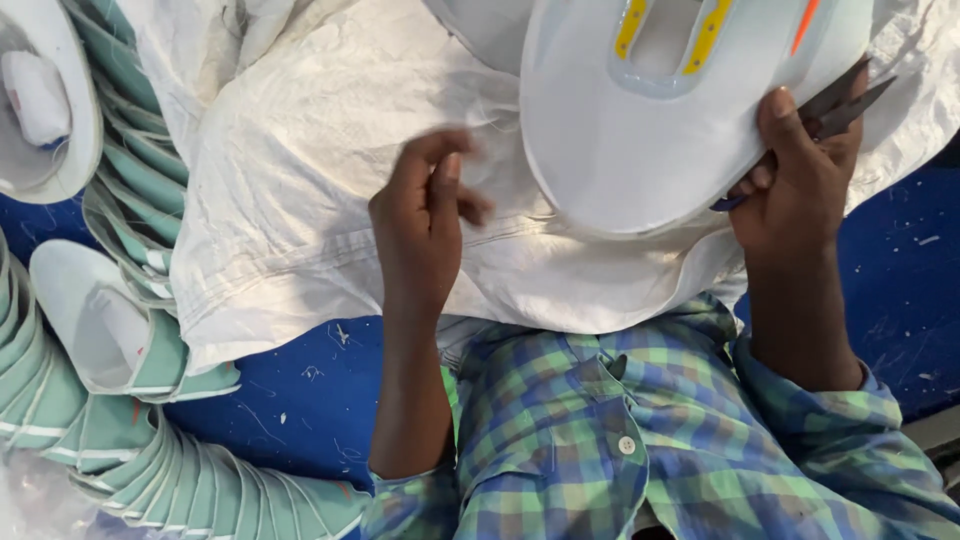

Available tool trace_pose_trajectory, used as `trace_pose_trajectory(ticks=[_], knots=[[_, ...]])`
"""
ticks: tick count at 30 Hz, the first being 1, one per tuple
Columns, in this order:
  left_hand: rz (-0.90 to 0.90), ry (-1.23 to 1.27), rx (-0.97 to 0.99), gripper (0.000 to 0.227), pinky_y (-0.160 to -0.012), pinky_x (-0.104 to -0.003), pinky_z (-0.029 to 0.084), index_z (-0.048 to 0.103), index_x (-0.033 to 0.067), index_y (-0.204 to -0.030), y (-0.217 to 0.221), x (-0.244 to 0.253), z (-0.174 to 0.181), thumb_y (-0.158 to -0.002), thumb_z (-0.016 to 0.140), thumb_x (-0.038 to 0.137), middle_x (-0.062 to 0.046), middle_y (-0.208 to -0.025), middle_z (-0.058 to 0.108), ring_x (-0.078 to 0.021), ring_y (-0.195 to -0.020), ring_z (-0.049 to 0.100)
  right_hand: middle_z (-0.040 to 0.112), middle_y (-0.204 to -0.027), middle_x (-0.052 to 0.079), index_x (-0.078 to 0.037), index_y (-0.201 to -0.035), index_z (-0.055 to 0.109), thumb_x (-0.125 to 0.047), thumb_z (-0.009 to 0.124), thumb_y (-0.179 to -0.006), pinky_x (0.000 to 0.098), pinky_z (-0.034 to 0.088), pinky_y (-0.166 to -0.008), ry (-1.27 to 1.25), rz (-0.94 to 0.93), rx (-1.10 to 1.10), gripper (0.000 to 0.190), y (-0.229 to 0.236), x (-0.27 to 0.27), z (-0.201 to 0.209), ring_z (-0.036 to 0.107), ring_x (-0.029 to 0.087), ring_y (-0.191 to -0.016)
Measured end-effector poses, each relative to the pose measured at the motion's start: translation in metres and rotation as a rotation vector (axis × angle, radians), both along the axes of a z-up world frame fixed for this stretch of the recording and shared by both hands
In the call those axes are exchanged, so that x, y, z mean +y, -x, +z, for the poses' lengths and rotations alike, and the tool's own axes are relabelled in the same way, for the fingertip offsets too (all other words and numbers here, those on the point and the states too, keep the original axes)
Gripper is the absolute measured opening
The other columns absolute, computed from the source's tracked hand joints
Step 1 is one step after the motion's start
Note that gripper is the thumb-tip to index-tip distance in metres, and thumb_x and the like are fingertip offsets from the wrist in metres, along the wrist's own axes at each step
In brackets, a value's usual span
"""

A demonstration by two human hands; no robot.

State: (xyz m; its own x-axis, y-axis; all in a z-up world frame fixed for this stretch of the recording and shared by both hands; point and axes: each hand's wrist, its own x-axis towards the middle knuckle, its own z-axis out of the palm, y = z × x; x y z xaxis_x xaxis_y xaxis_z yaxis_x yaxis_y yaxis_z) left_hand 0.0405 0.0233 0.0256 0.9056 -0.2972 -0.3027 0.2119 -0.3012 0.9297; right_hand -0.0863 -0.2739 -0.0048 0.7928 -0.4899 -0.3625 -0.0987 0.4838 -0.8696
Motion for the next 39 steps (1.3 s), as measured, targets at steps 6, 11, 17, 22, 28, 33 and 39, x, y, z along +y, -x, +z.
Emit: trace_pose_trajectory(ticks=[6, 11, 17, 22, 28, 33, 39], knots=[[-0.086, 0.048, -0.269, 0.055, -0.115, -0.036, 0.054, 0.031, 0.0083, -0.162, 0.009, 0.001, -0.031, -0.119, 0.060, 0.023, -0.014, -0.168, 0.038, -0.0299, -0.152, 0.051, 0.060, -0.091, 0.003, -0.007, -0.164, 0.033, -0.003, 0.065, -0.120, 0.0176, 0.039, -0.047, -0.009, 0.011, -0.034, 0.055, 0.004, -0.004, -0.009, 0.045, 0.003, -0.053], [-0.067, 0.202, 0.122, 0.065, -0.088, -0.031, 0.064, 0.034, 0.0059, -0.159, 0.006, -0.030, -0.038, -0.106, 0.065, 0.027, -0.015, -0.154, 0.052, -0.0210, -0.115, 0.068, 0.062, -0.094, 0.006, -0.006, -0.164, 0.033, -0.003, 0.065, -0.119, 0.0167, 0.039, -0.047, -0.034, 0.003, -0.045, 0.054, 0.000, -0.002, 0.001, 0.046, 0.003, -0.052], [-0.059, 0.314, 0.361, 0.024, -0.059, -0.026, 0.051, 0.070, -0.0010, -0.115, 0.005, -0.024, -0.037, -0.103, 0.073, 0.020, -0.003, -0.083, 0.070, -0.0077, -0.068, 0.060, 0.068, -0.104, 0.010, -0.008, -0.165, 0.032, -0.003, 0.065, -0.118, 0.0164, 0.040, -0.048, -0.037, 0.047, -0.078, 0.058, 0.008, -0.011, -0.006, 0.047, 0.002, -0.050], [-0.049, 0.058, 0.053, 0.018, -0.051, -0.023, 0.038, 0.075, 0.0027, -0.093, -0.005, 0.001, -0.006, -0.100, 0.079, 0.018, 0.002, -0.065, 0.060, -0.0044, -0.057, 0.048, 0.065, -0.095, 0.007, -0.007, -0.167, 0.031, -0.003, 0.067, -0.118, 0.0168, 0.043, -0.047, -0.018, 0.050, -0.078, 0.060, 0.008, -0.016, -0.012, 0.048, 0.002, -0.051], [0.378, -0.137, 0.067, 0.025, -0.047, -0.035, 0.038, 0.076, -0.0062, -0.111, -0.019, 0.031, -0.003, -0.102, 0.074, 0.017, -0.019, -0.069, 0.066, -0.0224, -0.053, 0.054, 0.069, -0.099, 0.010, -0.008, -0.169, 0.027, -0.001, 0.065, -0.117, 0.0176, 0.044, -0.051, 0.004, -0.018, -0.040, 0.065, 0.004, -0.026, -0.005, 0.047, 0.003, -0.050], [-0.041, 0.137, -0.227, 0.086, -0.136, -0.047, 0.035, 0.012, 0.0133, -0.169, -0.009, 0.012, -0.023, -0.113, 0.072, 0.039, -0.018, -0.176, 0.017, -0.0338, -0.165, 0.024, 0.071, -0.106, 0.013, -0.007, -0.168, 0.027, 0.000, 0.063, -0.113, 0.0176, 0.043, -0.049, -0.078, -0.025, -0.089, 0.066, 0.006, -0.024, 0.002, 0.047, 0.003, -0.048], [-0.126, 0.536, 0.233, 0.075, -0.121, -0.043, 0.051, 0.039, 0.0006, -0.164, -0.003, -0.039, -0.031, -0.105, 0.074, 0.031, -0.020, -0.146, 0.062, -0.0274, -0.144, 0.058, 0.072, -0.111, 0.015, -0.004, -0.164, 0.034, 0.002, 0.065, -0.105, 0.0157, 0.040, -0.044, -0.076, 0.083, -0.073, 0.067, 0.013, -0.027, 0.002, 0.048, 0.003, -0.047]])
